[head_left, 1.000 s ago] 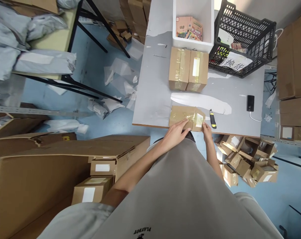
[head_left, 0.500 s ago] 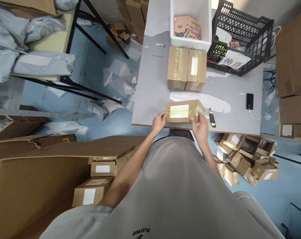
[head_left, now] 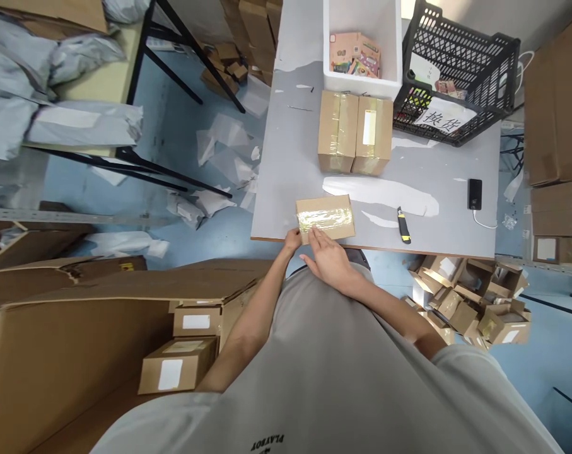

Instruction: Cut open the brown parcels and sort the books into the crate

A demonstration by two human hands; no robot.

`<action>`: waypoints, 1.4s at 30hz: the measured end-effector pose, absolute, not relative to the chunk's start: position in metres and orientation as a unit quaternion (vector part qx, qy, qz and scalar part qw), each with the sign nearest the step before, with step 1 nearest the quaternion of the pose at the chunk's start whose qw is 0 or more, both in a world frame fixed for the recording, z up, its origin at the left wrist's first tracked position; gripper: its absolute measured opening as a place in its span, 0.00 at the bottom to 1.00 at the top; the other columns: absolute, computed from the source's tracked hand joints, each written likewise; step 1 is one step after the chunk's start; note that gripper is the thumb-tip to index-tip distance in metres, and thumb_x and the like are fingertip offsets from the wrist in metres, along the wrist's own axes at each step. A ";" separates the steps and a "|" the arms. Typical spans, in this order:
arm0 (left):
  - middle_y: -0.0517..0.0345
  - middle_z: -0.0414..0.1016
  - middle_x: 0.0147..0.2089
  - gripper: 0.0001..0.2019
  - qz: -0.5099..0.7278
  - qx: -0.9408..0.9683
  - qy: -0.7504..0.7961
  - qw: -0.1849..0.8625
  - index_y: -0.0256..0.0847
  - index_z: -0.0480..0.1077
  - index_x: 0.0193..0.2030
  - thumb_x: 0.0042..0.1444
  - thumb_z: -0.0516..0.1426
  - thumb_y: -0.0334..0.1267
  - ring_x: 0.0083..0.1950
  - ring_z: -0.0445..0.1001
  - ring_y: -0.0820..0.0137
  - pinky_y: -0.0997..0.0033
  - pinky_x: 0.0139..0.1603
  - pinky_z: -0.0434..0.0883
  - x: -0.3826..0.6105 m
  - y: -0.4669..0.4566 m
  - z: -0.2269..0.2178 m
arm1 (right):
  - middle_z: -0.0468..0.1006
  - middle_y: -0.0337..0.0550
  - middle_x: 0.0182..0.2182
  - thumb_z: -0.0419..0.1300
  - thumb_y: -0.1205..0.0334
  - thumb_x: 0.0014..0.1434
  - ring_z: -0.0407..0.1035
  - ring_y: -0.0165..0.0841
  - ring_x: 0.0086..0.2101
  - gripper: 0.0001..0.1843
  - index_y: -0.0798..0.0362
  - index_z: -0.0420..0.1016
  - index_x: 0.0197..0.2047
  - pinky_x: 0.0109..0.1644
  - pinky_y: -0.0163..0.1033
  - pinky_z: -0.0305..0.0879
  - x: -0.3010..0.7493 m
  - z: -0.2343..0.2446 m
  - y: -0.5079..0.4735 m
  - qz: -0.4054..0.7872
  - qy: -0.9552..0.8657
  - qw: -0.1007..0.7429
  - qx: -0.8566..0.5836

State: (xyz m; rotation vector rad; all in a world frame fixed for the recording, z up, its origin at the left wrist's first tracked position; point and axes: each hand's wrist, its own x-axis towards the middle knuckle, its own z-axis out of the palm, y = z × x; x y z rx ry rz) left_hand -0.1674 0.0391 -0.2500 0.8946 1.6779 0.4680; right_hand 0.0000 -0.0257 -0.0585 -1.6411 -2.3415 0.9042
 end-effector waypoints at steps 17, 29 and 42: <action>0.45 0.87 0.64 0.23 0.289 0.488 0.567 0.597 0.37 0.84 0.62 0.62 0.68 0.42 0.57 0.88 0.53 0.53 0.66 0.81 -0.101 0.077 -0.206 | 0.87 0.64 0.56 0.56 0.35 0.71 0.82 0.54 0.54 0.34 0.57 0.84 0.59 0.66 0.61 0.76 0.203 -0.136 0.017 0.245 -0.462 0.221 -0.823; 0.46 0.84 0.64 0.35 0.300 0.477 0.666 0.489 0.43 0.75 0.70 0.54 0.66 0.27 0.59 0.85 0.57 0.56 0.64 0.82 -0.162 0.037 -0.202 | 0.88 0.59 0.54 0.69 0.41 0.57 0.84 0.48 0.55 0.27 0.52 0.77 0.50 0.64 0.55 0.81 0.152 -0.201 -0.037 0.414 -0.373 0.341 -0.757; 0.35 0.85 0.63 0.31 0.320 0.382 0.674 0.545 0.35 0.76 0.69 0.58 0.64 0.38 0.64 0.86 0.52 0.45 0.73 0.79 -0.198 0.060 -0.234 | 0.90 0.59 0.50 0.68 0.42 0.56 0.86 0.51 0.49 0.22 0.52 0.82 0.45 0.63 0.61 0.80 0.197 -0.210 -0.018 0.429 -0.375 0.311 -0.761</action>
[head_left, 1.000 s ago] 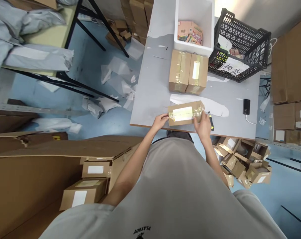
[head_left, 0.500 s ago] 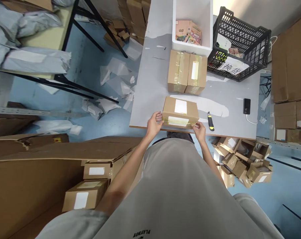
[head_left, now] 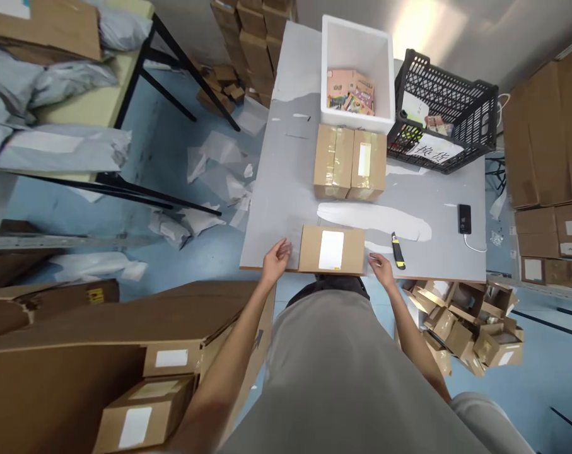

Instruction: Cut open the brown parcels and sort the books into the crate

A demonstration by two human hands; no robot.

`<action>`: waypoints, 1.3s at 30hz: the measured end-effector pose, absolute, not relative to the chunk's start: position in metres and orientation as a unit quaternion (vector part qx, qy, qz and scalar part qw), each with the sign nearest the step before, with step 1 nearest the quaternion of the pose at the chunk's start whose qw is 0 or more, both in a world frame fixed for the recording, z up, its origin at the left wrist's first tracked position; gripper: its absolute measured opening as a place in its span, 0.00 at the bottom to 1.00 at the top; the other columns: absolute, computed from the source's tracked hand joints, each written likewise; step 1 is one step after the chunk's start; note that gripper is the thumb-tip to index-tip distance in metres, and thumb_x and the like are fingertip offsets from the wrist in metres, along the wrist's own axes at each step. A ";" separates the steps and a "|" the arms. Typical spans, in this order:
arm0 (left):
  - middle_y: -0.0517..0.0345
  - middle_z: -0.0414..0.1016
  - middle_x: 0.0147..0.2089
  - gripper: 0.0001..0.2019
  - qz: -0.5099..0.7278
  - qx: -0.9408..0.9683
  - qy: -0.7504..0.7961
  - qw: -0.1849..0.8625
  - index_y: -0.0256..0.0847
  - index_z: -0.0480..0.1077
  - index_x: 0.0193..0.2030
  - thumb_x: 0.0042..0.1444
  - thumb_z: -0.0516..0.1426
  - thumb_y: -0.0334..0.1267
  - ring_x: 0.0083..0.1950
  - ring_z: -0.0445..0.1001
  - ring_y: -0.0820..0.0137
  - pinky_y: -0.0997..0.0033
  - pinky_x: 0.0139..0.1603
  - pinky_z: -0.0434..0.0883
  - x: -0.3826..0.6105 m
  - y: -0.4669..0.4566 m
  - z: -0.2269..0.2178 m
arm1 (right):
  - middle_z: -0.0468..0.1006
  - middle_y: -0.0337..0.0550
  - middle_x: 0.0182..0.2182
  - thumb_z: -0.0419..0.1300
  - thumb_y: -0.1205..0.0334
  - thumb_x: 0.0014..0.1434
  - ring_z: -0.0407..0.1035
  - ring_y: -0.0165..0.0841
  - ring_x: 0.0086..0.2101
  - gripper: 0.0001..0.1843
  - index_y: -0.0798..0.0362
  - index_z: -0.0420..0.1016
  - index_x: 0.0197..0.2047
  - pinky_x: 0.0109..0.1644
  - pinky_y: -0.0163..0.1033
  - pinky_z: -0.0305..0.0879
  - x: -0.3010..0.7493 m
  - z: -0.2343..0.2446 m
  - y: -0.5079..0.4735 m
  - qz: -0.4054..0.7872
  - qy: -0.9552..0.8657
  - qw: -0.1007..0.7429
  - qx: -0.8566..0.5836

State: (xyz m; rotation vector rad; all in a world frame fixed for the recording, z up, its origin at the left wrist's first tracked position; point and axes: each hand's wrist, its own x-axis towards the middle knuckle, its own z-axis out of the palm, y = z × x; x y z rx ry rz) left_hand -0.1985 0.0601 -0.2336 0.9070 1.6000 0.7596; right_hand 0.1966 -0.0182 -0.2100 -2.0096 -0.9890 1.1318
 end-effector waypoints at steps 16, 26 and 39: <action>0.39 0.72 0.80 0.37 0.272 0.425 0.613 0.608 0.45 0.70 0.80 0.70 0.64 0.60 0.82 0.70 0.53 0.55 0.79 0.71 -0.122 0.279 -0.202 | 0.82 0.60 0.68 0.68 0.32 0.61 0.78 0.49 0.63 0.47 0.51 0.73 0.75 0.67 0.57 0.78 0.209 -0.201 0.234 0.472 -0.264 0.453 -0.709; 0.41 0.76 0.76 0.38 0.279 0.473 0.524 0.651 0.39 0.75 0.76 0.67 0.67 0.61 0.79 0.73 0.51 0.54 0.81 0.69 -0.072 0.276 -0.200 | 0.79 0.57 0.71 0.61 0.22 0.61 0.73 0.49 0.69 0.49 0.49 0.74 0.72 0.72 0.56 0.73 0.255 -0.195 0.205 0.428 -0.274 0.446 -0.737; 0.39 0.68 0.83 0.32 0.255 0.494 0.599 0.576 0.39 0.67 0.81 0.75 0.62 0.47 0.84 0.66 0.52 0.54 0.84 0.64 -0.101 0.236 -0.214 | 0.82 0.70 0.59 0.75 0.43 0.54 0.74 0.56 0.62 0.40 0.61 0.79 0.62 0.73 0.59 0.67 0.295 -0.222 0.080 0.267 -0.327 0.219 -0.880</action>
